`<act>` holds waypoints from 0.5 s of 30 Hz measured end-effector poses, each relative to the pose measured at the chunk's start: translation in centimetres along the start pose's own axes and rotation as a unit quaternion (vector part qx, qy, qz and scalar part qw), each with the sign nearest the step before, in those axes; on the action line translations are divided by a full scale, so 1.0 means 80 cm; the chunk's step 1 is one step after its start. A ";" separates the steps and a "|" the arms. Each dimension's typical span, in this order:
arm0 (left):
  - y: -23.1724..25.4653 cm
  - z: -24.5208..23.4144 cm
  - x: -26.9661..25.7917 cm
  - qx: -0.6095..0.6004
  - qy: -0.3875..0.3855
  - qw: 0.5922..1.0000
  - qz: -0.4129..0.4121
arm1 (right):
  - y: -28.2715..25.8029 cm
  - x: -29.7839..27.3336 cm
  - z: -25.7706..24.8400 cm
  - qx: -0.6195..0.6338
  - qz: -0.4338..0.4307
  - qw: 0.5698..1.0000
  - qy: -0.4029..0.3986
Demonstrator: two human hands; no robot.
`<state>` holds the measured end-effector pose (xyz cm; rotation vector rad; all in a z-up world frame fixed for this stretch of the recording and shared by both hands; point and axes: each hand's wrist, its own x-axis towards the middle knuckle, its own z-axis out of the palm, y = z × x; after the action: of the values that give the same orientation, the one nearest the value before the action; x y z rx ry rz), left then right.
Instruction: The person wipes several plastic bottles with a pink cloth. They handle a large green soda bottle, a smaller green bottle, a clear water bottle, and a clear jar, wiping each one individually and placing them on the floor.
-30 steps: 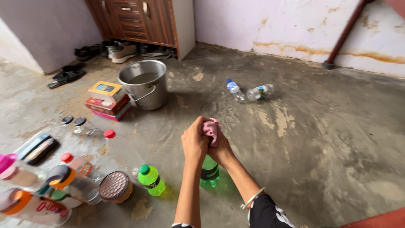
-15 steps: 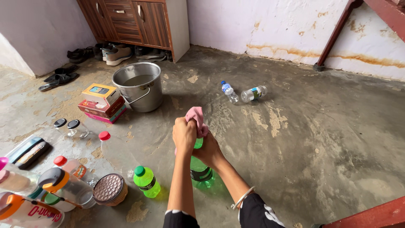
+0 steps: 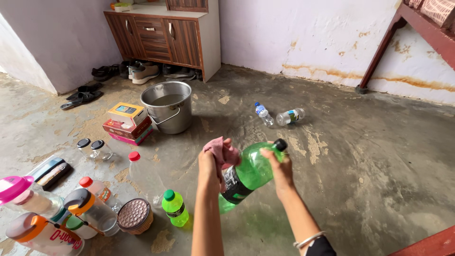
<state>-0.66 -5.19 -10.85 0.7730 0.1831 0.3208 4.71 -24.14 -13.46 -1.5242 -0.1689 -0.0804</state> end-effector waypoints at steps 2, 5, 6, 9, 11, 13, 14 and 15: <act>-0.014 0.021 -0.010 0.128 0.000 0.988 0.081 | -0.019 -0.004 -0.004 0.034 -0.009 0.999 -0.013; -0.049 0.068 -0.050 0.533 0.033 0.801 0.269 | -0.029 -0.010 0.011 0.034 0.028 0.999 0.020; -0.060 0.088 -0.065 0.557 0.064 0.764 0.320 | -0.030 -0.012 0.016 0.025 0.049 0.998 0.039; -0.059 0.107 -0.101 0.601 0.013 0.682 0.416 | -0.043 -0.022 0.011 0.193 0.021 0.980 0.035; -0.055 0.108 -0.112 0.621 -0.047 0.631 0.463 | -0.062 -0.024 0.004 0.300 -0.002 0.954 0.030; -0.051 0.090 -0.122 0.642 -0.091 0.568 0.506 | -0.087 -0.018 -0.004 0.325 0.004 0.945 0.037; -0.048 0.082 -0.118 0.647 -0.051 0.575 0.498 | -0.102 -0.010 -0.011 0.299 0.021 0.953 0.048; -0.042 0.072 -0.113 0.651 -0.011 0.582 0.487 | -0.112 -0.007 -0.016 0.271 0.041 0.960 0.059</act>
<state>-6.80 -14.37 -8.78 2.3781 -0.1095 1.3097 2.79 -25.86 -4.73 -0.9737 -0.0263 -0.0532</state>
